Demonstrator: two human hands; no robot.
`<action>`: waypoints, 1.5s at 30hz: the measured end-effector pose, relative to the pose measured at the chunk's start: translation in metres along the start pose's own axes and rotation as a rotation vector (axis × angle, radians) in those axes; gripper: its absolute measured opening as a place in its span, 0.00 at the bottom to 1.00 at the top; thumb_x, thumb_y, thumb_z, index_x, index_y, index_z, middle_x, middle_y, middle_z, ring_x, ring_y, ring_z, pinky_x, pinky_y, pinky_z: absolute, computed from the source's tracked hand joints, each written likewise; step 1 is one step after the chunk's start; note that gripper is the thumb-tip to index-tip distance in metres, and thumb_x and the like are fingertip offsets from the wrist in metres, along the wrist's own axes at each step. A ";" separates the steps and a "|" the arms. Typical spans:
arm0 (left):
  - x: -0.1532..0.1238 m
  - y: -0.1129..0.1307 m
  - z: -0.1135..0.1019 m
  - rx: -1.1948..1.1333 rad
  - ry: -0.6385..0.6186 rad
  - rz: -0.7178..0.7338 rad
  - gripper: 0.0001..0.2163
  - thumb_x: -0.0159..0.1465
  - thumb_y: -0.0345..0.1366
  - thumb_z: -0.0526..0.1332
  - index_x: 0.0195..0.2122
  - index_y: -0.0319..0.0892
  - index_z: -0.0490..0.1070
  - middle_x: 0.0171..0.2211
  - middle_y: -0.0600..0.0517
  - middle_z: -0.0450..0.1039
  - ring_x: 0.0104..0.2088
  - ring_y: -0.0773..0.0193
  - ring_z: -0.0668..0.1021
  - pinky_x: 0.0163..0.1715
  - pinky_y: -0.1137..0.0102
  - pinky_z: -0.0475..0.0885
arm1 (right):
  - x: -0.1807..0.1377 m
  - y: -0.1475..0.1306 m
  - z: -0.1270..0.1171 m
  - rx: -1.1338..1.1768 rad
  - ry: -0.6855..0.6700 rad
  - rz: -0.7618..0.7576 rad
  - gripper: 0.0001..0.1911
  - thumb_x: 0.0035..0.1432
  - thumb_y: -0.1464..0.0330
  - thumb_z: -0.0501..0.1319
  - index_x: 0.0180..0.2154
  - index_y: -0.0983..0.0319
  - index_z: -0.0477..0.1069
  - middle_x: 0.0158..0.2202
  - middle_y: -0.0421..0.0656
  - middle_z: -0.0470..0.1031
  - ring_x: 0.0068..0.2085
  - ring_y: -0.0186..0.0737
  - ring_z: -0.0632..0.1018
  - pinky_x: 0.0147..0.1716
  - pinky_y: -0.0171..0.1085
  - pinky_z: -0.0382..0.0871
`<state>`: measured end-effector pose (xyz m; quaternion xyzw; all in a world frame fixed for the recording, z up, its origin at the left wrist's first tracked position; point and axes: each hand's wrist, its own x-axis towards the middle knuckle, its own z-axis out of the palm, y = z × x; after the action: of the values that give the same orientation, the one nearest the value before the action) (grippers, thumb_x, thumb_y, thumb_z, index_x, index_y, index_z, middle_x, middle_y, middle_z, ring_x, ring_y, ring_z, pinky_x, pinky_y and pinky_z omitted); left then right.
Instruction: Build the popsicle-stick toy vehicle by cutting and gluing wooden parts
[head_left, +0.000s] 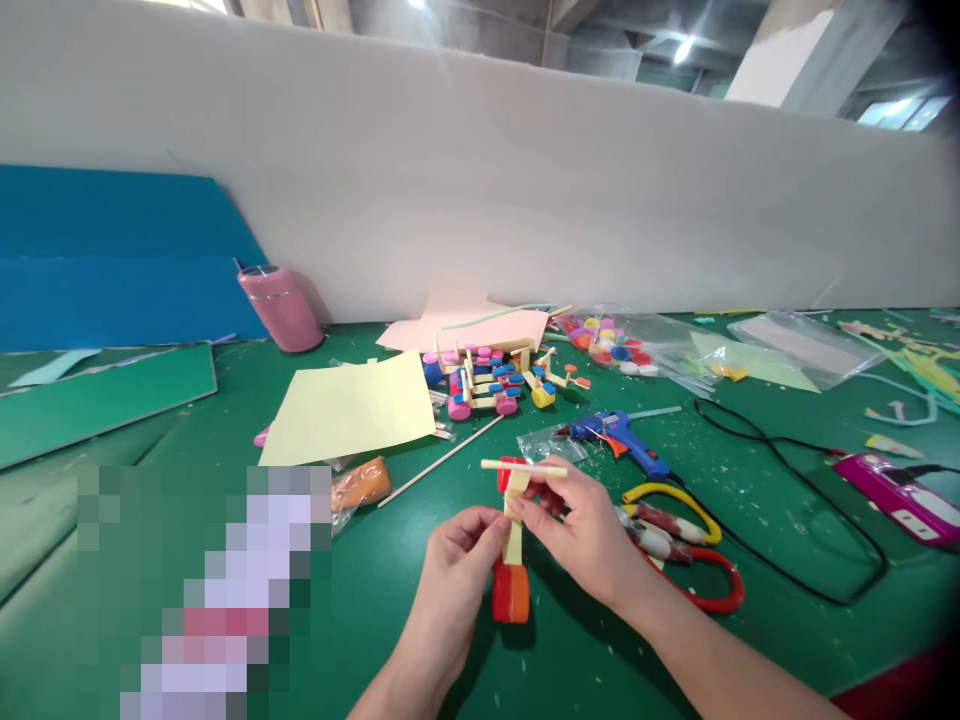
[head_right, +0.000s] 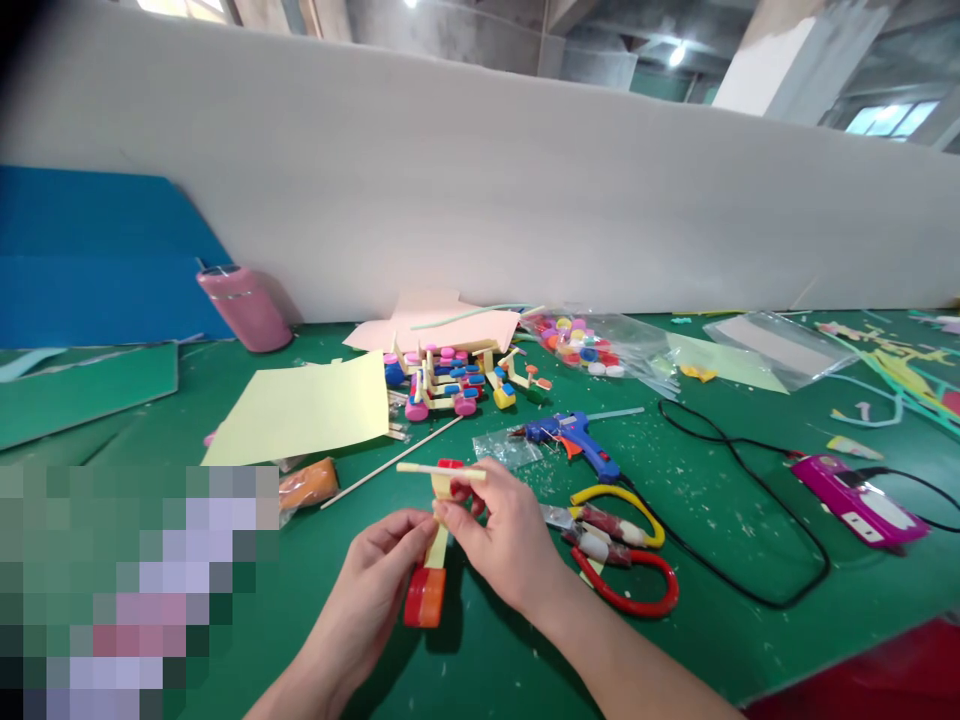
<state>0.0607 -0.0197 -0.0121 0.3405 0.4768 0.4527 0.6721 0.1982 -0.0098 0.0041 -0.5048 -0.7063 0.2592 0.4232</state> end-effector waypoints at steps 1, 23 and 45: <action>0.000 0.001 0.000 0.009 -0.001 0.003 0.10 0.51 0.40 0.64 0.22 0.37 0.71 0.16 0.57 0.62 0.19 0.74 0.61 0.18 0.79 0.56 | 0.002 0.002 0.002 0.003 0.002 -0.011 0.03 0.55 0.70 0.58 0.33 0.61 0.70 0.29 0.40 0.68 0.29 0.34 0.70 0.30 0.32 0.65; 0.011 0.001 -0.013 0.690 0.166 0.564 0.08 0.56 0.31 0.56 0.19 0.41 0.64 0.21 0.55 0.64 0.23 0.67 0.68 0.24 0.73 0.63 | 0.003 0.010 0.008 0.065 -0.084 0.014 0.04 0.56 0.70 0.58 0.31 0.63 0.71 0.27 0.41 0.68 0.29 0.35 0.70 0.30 0.32 0.64; 0.018 0.007 -0.022 0.691 -0.016 0.666 0.06 0.54 0.32 0.61 0.34 0.41 0.71 0.34 0.48 0.69 0.39 0.58 0.72 0.40 0.64 0.68 | -0.004 0.016 0.019 0.036 -0.199 0.090 0.08 0.56 0.72 0.59 0.37 0.61 0.76 0.29 0.41 0.72 0.32 0.38 0.72 0.31 0.34 0.64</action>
<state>0.0400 -0.0002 -0.0186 0.6819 0.4590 0.4557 0.3416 0.1904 -0.0067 -0.0198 -0.4999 -0.7168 0.3394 0.3481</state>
